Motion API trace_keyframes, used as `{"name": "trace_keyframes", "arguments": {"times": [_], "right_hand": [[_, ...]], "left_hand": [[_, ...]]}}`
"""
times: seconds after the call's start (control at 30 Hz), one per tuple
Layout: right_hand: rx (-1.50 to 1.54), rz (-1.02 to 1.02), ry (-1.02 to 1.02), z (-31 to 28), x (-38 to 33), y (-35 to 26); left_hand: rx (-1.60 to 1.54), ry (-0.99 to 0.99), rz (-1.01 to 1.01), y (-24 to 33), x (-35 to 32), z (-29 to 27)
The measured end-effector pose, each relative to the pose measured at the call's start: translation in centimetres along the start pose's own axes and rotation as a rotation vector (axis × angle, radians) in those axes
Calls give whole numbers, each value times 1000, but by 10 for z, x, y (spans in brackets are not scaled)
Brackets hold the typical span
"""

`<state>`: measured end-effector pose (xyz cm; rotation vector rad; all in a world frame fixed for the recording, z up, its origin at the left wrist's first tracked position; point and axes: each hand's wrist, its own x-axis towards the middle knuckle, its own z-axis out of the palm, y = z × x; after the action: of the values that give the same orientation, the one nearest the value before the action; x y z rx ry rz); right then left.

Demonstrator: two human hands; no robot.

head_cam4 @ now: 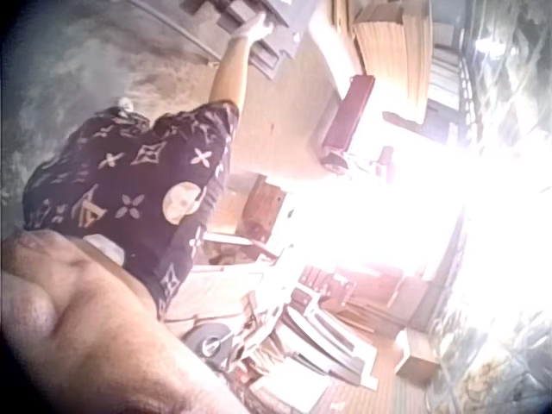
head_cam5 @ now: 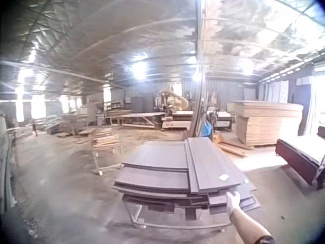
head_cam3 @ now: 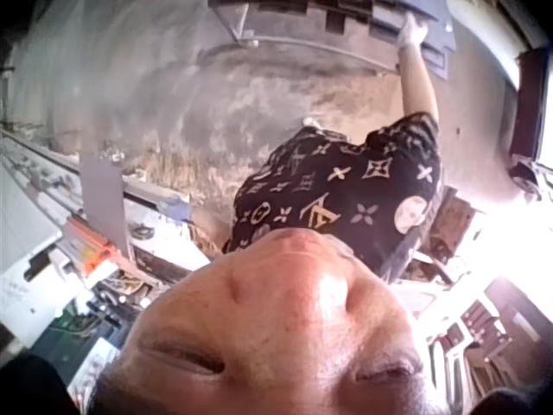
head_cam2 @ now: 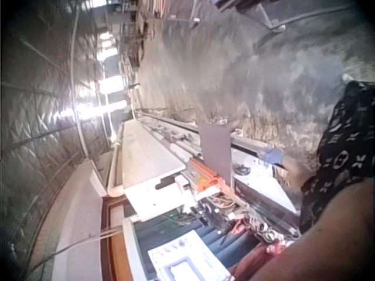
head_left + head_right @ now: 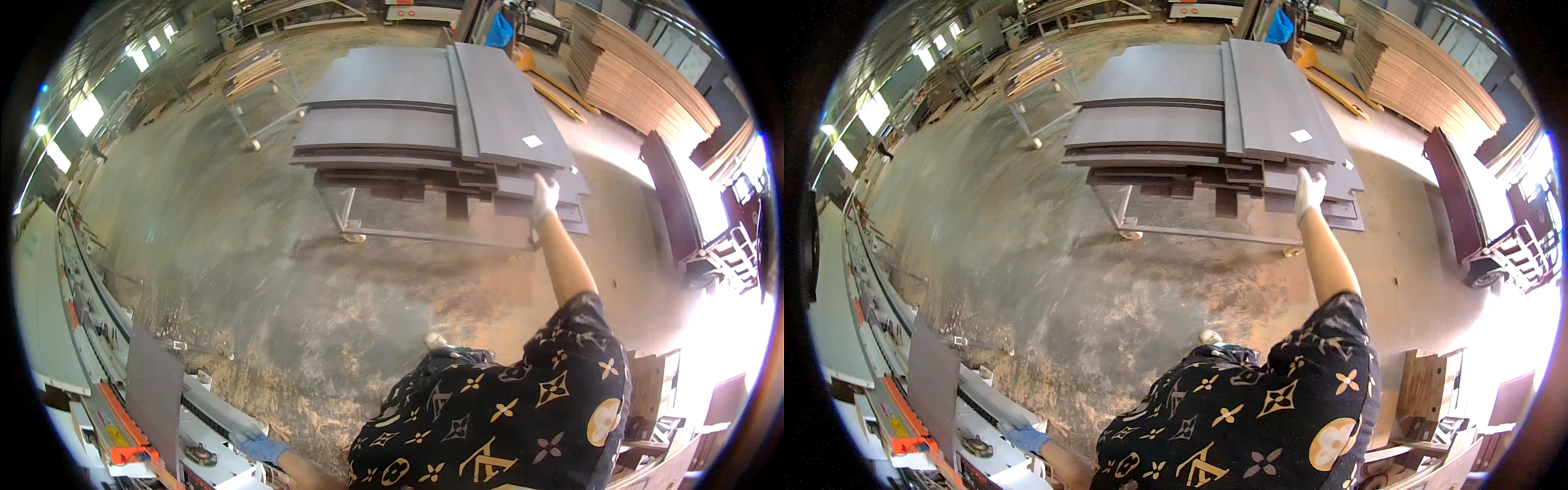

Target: The person repeatedly picks up large flat metal sheets from a stack, places them onto a conveyor belt, and then stacks them again. The person also briefly uses a tool on a circular metal component.

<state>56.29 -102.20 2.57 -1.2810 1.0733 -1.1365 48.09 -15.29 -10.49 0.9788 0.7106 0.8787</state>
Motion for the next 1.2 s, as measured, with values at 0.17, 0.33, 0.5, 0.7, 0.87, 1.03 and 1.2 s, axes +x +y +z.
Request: {"name": "trace_keyframes", "arguments": {"times": [0.17,0.33,0.5,0.7,0.87,1.03,1.2], "right_hand": [[-18,33,251,-14,158,34],[258,336,-186,-41,204,54],[288,420,-172,-12,101,29],[357,633,-695,-65,-76,-11],[150,682,-1126,-95,-163,-47],[376,643,-995,-66,-164,-8],[736,671,-790,-45,-28,16]], "left_hand": [[219,-152,-181,-27,-105,81],[142,-284,-401,-53,-171,148],[423,-801,-310,-101,-213,204],[772,-1542,936,-54,-412,349],[226,-1127,116,-106,-467,362],[227,-1173,-999,-116,-420,346],[275,-1162,-917,-60,-391,320]]}}
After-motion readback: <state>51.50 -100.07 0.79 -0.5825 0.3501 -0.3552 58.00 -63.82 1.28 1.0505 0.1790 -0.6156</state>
